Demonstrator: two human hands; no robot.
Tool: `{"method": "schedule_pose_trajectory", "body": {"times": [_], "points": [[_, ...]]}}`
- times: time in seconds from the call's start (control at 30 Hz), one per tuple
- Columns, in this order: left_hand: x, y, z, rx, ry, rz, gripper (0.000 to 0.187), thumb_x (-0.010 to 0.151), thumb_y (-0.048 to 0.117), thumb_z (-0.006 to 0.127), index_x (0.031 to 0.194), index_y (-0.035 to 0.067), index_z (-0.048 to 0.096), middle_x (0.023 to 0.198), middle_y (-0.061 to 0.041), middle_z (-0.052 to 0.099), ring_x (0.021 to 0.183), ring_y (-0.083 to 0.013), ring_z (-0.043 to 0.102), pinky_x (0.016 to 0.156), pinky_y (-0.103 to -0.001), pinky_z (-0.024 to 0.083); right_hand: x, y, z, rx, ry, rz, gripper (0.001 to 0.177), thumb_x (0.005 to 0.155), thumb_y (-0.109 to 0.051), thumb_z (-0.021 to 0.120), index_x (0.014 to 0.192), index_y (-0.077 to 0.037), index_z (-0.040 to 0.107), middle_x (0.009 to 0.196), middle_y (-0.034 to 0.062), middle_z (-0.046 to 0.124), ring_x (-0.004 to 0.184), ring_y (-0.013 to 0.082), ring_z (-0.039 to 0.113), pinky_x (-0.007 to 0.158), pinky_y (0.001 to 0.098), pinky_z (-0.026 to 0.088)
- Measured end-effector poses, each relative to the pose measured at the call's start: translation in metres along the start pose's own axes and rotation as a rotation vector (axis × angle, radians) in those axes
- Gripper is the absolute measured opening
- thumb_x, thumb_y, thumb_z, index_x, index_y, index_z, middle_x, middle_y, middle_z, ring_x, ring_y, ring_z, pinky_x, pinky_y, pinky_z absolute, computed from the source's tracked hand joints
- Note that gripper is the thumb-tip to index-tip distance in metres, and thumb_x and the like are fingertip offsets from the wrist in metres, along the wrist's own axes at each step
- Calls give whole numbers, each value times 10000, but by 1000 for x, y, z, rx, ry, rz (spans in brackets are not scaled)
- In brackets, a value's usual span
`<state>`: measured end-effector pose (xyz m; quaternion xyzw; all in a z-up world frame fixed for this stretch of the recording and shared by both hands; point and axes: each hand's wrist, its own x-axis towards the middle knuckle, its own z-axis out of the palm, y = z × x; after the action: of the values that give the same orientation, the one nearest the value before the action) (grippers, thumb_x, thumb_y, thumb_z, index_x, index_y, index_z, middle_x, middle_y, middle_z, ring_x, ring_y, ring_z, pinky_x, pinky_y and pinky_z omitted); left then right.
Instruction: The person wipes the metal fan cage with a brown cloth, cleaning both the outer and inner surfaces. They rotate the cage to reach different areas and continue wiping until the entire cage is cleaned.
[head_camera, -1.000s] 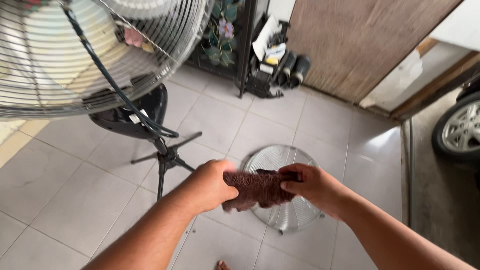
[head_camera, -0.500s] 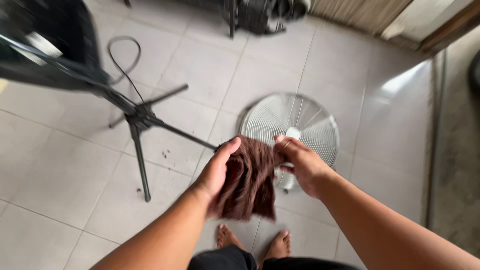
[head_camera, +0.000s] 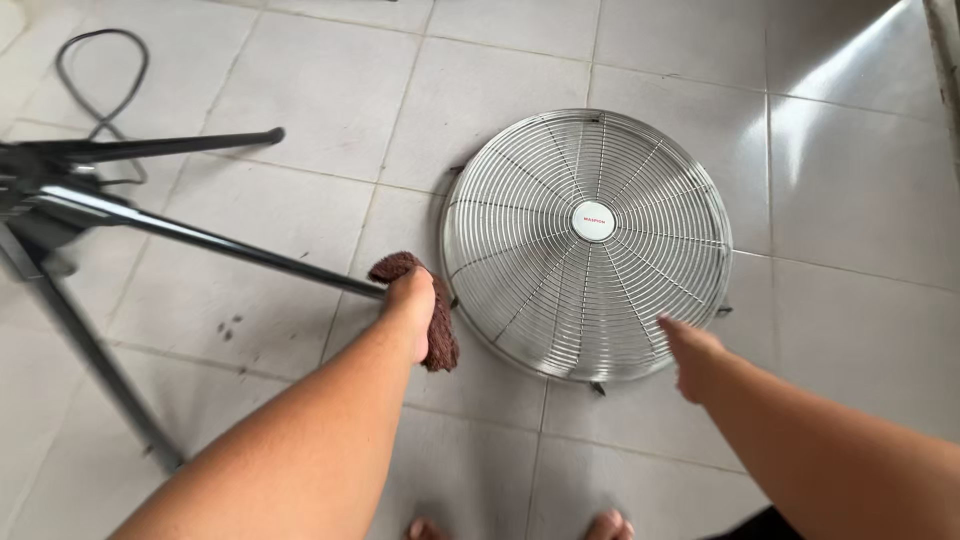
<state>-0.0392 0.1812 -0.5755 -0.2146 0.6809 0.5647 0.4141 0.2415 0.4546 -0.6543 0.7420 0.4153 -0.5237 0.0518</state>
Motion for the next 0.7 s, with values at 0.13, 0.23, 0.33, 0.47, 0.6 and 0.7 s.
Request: {"method": "schedule_pose_trajectory", "body": {"times": [0.13,0.23,0.33,0.47,0.6,0.7], "points": [[64,-11,14,67,61,87,483,989,338,426,1325,9,534,1349,-158,590,1206,-293,593,1022,-464,490,66,-13,7,84,88,-99,1115,885,-753,632,1644,-54,210,1721,230,133,1595,396,121,1287,514,161],[93,-8,26,163,86,175,512,999,368,420,1351,11,525,1378,-160,578,1237,-302,581,1035,-467,480,80,-21,1,125,4,-160,1136,857,-780,585,1662,-116,135,1731,204,64,1600,385,66,1291,536,93],[109,-11,32,267,99,226,541,1010,399,415,1376,13,516,1407,-161,565,1267,-311,569,1049,-470,471,74,-24,-4,108,-54,-185,1128,846,-826,489,1673,-173,87,1747,150,22,1609,363,22,1290,567,50],[121,-17,45,419,66,264,581,1024,439,407,1409,15,505,1446,-162,549,1308,-323,553,1066,-474,458,52,-21,-2,173,10,-159,1118,866,-802,526,1669,-157,90,1747,148,46,1609,363,63,1292,560,123],[130,-20,58,493,28,299,626,1038,483,396,1443,14,482,1489,-160,516,1352,-327,525,1088,-472,438,25,-22,0,334,26,-118,995,929,-731,463,1658,-173,80,1735,118,85,1593,348,140,1279,576,160],[136,-21,65,544,32,283,594,1044,437,391,1432,-1,499,1473,-174,540,1330,-335,554,1075,-475,459,4,-26,-5,498,-106,-142,829,964,-634,367,1632,-172,203,1690,146,291,1530,356,364,1237,571,289]]}}
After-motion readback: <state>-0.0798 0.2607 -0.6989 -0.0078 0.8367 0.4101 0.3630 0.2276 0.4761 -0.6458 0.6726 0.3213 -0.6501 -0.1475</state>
